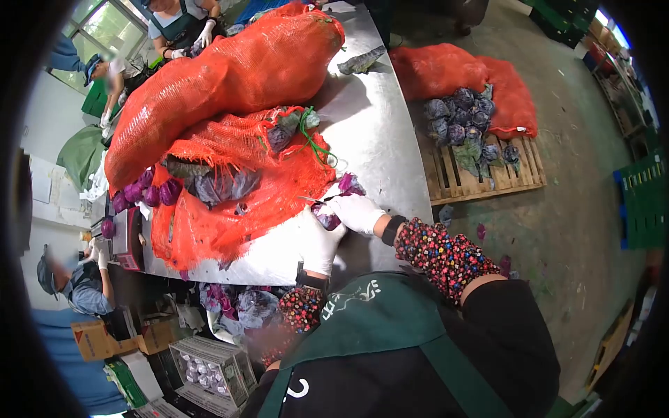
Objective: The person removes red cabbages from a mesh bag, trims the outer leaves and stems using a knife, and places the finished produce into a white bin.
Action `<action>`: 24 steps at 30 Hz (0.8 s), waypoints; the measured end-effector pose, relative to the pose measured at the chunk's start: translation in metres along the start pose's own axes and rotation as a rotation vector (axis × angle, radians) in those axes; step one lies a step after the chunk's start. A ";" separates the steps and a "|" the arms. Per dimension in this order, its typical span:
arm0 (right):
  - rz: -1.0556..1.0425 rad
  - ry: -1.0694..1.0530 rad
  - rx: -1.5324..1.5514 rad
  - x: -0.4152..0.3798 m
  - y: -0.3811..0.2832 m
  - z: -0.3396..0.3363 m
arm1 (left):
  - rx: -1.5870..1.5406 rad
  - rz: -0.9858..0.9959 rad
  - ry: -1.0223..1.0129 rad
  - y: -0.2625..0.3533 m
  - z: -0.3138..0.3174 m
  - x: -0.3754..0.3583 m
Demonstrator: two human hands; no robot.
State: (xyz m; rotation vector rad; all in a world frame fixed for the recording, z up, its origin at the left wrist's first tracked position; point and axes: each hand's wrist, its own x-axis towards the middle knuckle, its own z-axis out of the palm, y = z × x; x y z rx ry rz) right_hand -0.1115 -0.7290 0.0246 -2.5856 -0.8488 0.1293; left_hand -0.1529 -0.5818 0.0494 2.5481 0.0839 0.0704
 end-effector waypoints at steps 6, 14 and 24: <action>0.286 -0.008 0.150 0.000 0.041 0.051 | 0.170 0.187 0.024 -0.004 -0.006 -0.040; 0.537 0.195 0.306 0.021 0.059 0.052 | -0.471 0.008 -0.028 -0.083 -0.038 -0.072; 0.144 -0.073 0.511 0.017 -0.019 0.033 | -0.602 -0.220 -0.010 -0.054 -0.036 -0.061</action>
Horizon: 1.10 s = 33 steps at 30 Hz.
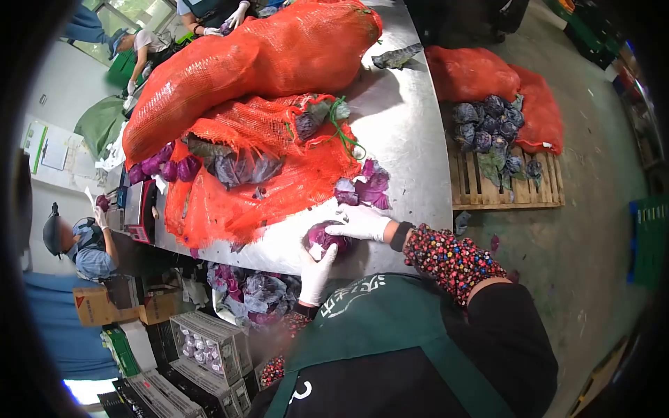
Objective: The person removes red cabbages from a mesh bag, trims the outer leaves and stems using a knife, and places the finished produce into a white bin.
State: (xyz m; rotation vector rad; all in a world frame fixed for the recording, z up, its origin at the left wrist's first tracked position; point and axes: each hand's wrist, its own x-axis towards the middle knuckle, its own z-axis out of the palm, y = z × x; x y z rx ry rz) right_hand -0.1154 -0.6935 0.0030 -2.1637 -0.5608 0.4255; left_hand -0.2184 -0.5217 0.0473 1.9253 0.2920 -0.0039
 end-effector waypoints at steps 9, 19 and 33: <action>0.312 -0.264 0.281 -0.011 -0.038 -0.033 | -0.027 0.072 -0.073 0.004 -0.002 0.008; -0.040 0.185 -0.038 -0.012 -0.036 -0.009 | -0.142 0.023 -0.093 -0.013 -0.001 0.023; 0.131 0.236 0.125 -0.028 -0.004 -0.056 | 0.149 0.334 -0.174 -0.023 -0.007 0.003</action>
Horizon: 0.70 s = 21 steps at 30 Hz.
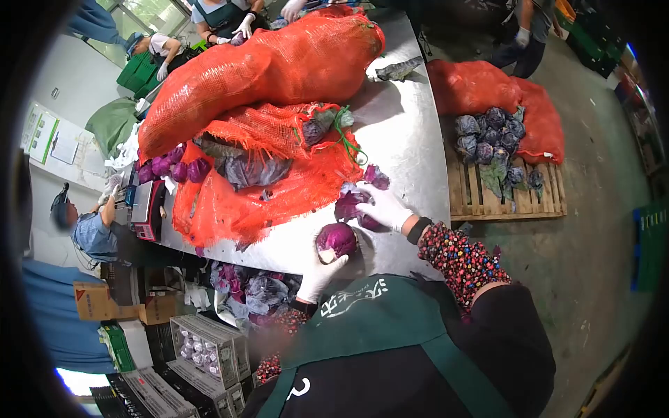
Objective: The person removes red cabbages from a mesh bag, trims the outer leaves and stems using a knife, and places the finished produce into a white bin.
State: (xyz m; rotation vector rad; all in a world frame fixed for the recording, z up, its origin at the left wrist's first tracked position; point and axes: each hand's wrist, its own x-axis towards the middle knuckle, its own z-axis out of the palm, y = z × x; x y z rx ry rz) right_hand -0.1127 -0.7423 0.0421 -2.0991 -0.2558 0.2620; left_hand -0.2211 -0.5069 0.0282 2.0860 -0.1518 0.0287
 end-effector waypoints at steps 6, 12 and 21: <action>0.201 -0.328 -0.087 -0.001 -0.019 0.017 | 0.058 -0.038 -0.091 0.025 -0.003 -0.007; 0.183 -0.320 -0.008 -0.009 -0.009 0.044 | 0.271 0.060 -0.148 0.035 -0.011 -0.023; 0.061 0.013 -0.112 -0.005 0.017 0.073 | -0.075 -0.165 0.107 0.000 -0.025 -0.042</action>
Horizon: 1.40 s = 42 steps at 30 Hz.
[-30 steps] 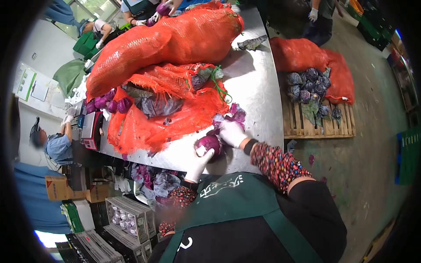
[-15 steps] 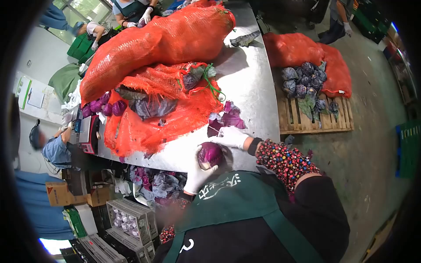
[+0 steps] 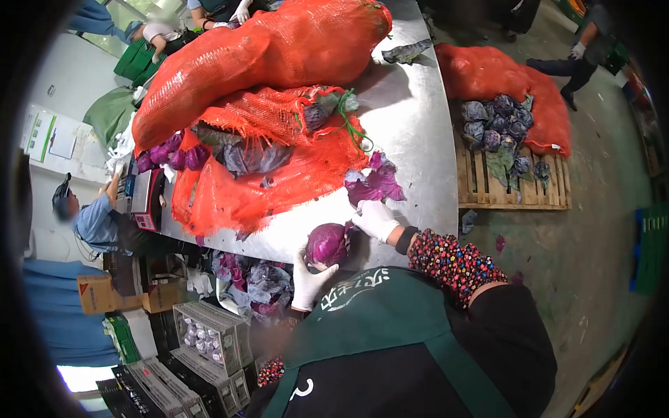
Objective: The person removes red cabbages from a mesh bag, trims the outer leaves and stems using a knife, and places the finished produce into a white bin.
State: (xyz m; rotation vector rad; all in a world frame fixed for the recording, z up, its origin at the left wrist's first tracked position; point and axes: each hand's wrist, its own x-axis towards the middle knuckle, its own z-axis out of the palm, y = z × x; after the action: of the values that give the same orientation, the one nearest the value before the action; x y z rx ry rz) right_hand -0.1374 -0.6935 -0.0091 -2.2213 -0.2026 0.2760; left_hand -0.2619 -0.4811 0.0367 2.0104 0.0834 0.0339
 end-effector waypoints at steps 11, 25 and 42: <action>0.023 0.113 -0.112 -0.010 0.028 -0.042 | -0.397 -0.211 0.218 -0.013 -0.006 0.026; -0.209 0.067 0.083 0.000 -0.052 -0.062 | -1.300 -0.460 0.126 0.012 -0.025 0.040; -0.281 -0.309 0.525 -0.029 -0.136 -0.102 | -1.163 -0.288 0.063 0.049 -0.016 0.041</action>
State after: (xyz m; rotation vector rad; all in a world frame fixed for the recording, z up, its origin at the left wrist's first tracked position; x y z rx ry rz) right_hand -0.1450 -0.6941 0.1628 -1.6018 -0.5393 0.4581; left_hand -0.2195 -0.4849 0.0874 0.8240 0.3128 -0.0347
